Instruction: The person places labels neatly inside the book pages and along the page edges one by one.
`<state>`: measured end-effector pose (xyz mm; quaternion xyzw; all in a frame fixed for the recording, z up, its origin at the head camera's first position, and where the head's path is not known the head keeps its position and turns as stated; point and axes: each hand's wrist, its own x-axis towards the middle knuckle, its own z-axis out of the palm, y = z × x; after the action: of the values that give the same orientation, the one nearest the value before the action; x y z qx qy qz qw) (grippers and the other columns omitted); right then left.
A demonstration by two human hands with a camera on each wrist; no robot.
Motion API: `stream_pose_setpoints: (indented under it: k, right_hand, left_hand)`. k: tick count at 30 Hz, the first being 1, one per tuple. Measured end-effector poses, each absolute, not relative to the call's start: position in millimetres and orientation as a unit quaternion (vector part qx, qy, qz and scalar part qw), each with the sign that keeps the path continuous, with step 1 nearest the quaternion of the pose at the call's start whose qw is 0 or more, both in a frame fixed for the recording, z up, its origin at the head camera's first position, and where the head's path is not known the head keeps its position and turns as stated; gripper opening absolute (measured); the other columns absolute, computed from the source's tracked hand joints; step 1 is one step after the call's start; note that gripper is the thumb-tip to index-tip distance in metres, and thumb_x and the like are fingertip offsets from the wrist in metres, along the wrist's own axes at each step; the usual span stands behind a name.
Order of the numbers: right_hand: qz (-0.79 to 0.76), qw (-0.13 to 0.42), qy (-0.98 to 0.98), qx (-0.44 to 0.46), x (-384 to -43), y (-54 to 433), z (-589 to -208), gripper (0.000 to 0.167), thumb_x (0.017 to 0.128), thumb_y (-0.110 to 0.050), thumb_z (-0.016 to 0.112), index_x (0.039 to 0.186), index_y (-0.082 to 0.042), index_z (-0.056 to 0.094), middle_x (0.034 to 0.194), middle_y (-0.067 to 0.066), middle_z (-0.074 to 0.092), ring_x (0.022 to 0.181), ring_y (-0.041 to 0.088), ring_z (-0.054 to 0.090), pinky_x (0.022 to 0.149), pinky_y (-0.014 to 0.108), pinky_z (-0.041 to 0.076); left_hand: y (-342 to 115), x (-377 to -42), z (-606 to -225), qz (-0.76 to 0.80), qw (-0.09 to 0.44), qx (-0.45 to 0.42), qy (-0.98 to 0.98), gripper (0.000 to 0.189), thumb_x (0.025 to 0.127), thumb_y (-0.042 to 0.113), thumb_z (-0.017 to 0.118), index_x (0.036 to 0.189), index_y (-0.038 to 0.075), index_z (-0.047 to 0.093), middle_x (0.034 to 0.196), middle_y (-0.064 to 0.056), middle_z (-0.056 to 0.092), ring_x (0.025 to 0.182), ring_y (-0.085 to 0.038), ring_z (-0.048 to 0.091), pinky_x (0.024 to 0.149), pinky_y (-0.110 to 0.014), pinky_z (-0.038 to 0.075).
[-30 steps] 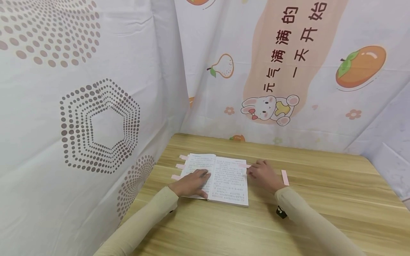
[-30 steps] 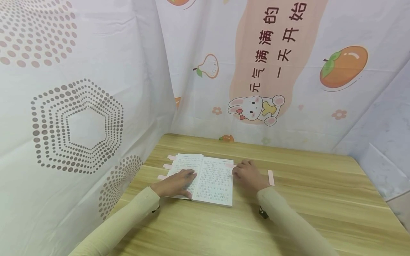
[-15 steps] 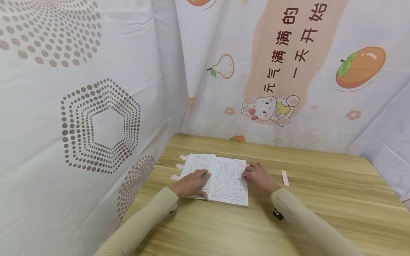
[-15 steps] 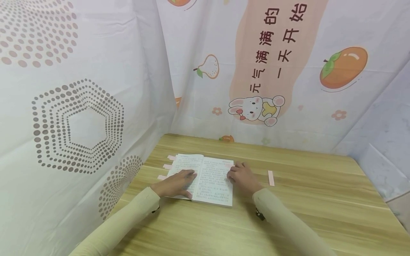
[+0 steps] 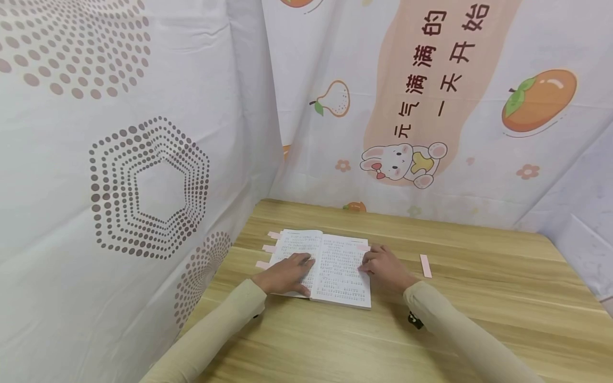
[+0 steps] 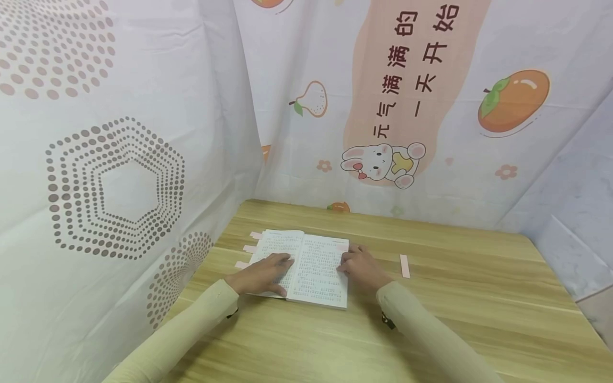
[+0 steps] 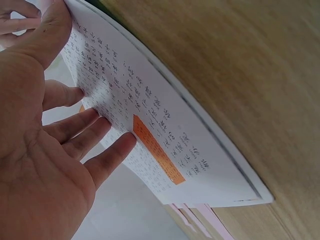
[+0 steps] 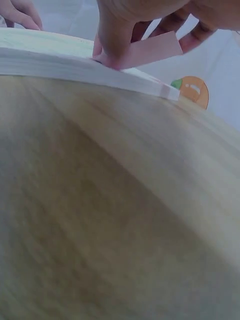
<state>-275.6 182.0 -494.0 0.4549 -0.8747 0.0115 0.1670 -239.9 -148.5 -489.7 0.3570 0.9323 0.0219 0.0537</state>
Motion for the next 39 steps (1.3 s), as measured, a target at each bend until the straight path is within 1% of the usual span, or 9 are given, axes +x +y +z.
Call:
stream_pose_setpoints:
  k: [5,11,14,18,23,27,31,35,39]
  right_hand:
    - [-0.042,0.174,-0.861,0.477,-273.0,180.7,-489.3,0.012,0.084,-0.007,0.084,0.093,-0.015,0.084,0.094,-0.001,0.068,0.092,0.022,0.055,0.087,0.048,0.047]
    - [-0.069,0.136,-0.864,0.479,-271.0,179.2,-492.7,0.025,0.089,-0.009,0.079,0.113,-0.012,0.081,0.097,0.001,0.06,0.094,0.022,0.054,0.085,0.043,0.044]
    - [-0.064,0.126,-0.869,0.475,-268.9,177.5,-493.7,0.025,0.091,-0.009,0.075,0.116,-0.008,0.079,0.097,0.001,0.057,0.091,0.021,0.05,0.085,0.043,0.043]
    - [-0.081,0.127,-0.868,0.474,-266.6,175.0,-493.5,0.024,0.093,-0.011,0.072,0.116,-0.007,0.078,0.095,-0.001,0.054,0.087,0.019,0.046,0.083,0.042,0.044]
    - [-0.09,0.117,-0.871,0.468,-265.0,173.6,-491.1,0.023,0.095,-0.014,0.07,0.115,-0.007,0.078,0.095,-0.001,0.054,0.088,0.02,0.047,0.082,0.042,0.044]
    - [-0.078,0.114,-0.872,0.469,-263.6,175.0,-489.4,0.019,0.093,-0.014,0.074,0.11,-0.009,0.079,0.095,0.0,0.057,0.09,0.022,0.052,0.082,0.043,0.044]
    - [-0.069,0.127,-0.865,0.48,-262.3,178.0,-490.1,0.015,0.09,-0.014,0.077,0.105,-0.012,0.08,0.096,0.001,0.059,0.093,0.024,0.057,0.083,0.045,0.046]
    - [-0.071,0.135,-0.863,0.482,-263.4,178.4,-490.7,0.014,0.091,-0.014,0.076,0.104,-0.011,0.08,0.096,0.001,0.059,0.093,0.024,0.055,0.084,0.045,0.045]
    - [-0.052,0.114,-0.876,0.467,-263.0,179.6,-488.2,0.015,0.092,-0.012,0.075,0.105,-0.012,0.081,0.099,0.002,0.062,0.099,0.025,0.058,0.086,0.048,0.047]
  left_hand:
    - [-149.2,-239.4,-488.4,0.028,0.054,0.358,0.932,0.097,0.085,0.057,0.07,0.154,-0.004,0.041,0.158,-0.022,0.038,0.145,-0.034,0.039,0.113,-0.044,0.042]
    - [-149.9,-238.3,-488.8,0.033,0.056,0.36,0.931,0.097,0.085,0.056,0.07,0.154,-0.004,0.04,0.158,-0.023,0.038,0.144,-0.035,0.04,0.112,-0.045,0.042]
    - [-149.4,-238.1,-488.9,0.036,0.064,0.355,0.932,0.097,0.085,0.057,0.07,0.155,-0.004,0.04,0.159,-0.023,0.037,0.146,-0.035,0.038,0.113,-0.045,0.041]
    - [-149.0,-237.9,-488.5,0.032,0.07,0.347,0.935,0.098,0.085,0.058,0.07,0.156,-0.003,0.039,0.16,-0.022,0.036,0.147,-0.033,0.037,0.114,-0.044,0.04]
    - [-148.8,-238.6,-489.5,0.036,0.065,0.348,0.934,0.098,0.085,0.057,0.07,0.155,-0.003,0.039,0.16,-0.022,0.036,0.147,-0.034,0.037,0.114,-0.045,0.04]
    - [-148.9,-238.0,-490.1,0.042,0.071,0.345,0.935,0.097,0.086,0.056,0.07,0.156,-0.003,0.038,0.161,-0.022,0.035,0.147,-0.034,0.036,0.114,-0.046,0.04]
    - [-148.8,-237.2,-490.0,0.04,0.078,0.341,0.936,0.098,0.086,0.057,0.07,0.156,-0.002,0.037,0.161,-0.021,0.034,0.148,-0.034,0.035,0.115,-0.046,0.039]
    - [-147.8,-236.9,-487.4,0.037,0.069,0.344,0.936,0.097,0.086,0.056,0.071,0.155,-0.003,0.039,0.16,-0.022,0.036,0.147,-0.035,0.036,0.114,-0.046,0.041]
    - [-146.9,-236.0,-484.0,0.033,0.052,0.356,0.932,0.094,0.086,0.055,0.071,0.153,-0.004,0.043,0.158,-0.023,0.039,0.145,-0.035,0.039,0.112,-0.046,0.043]
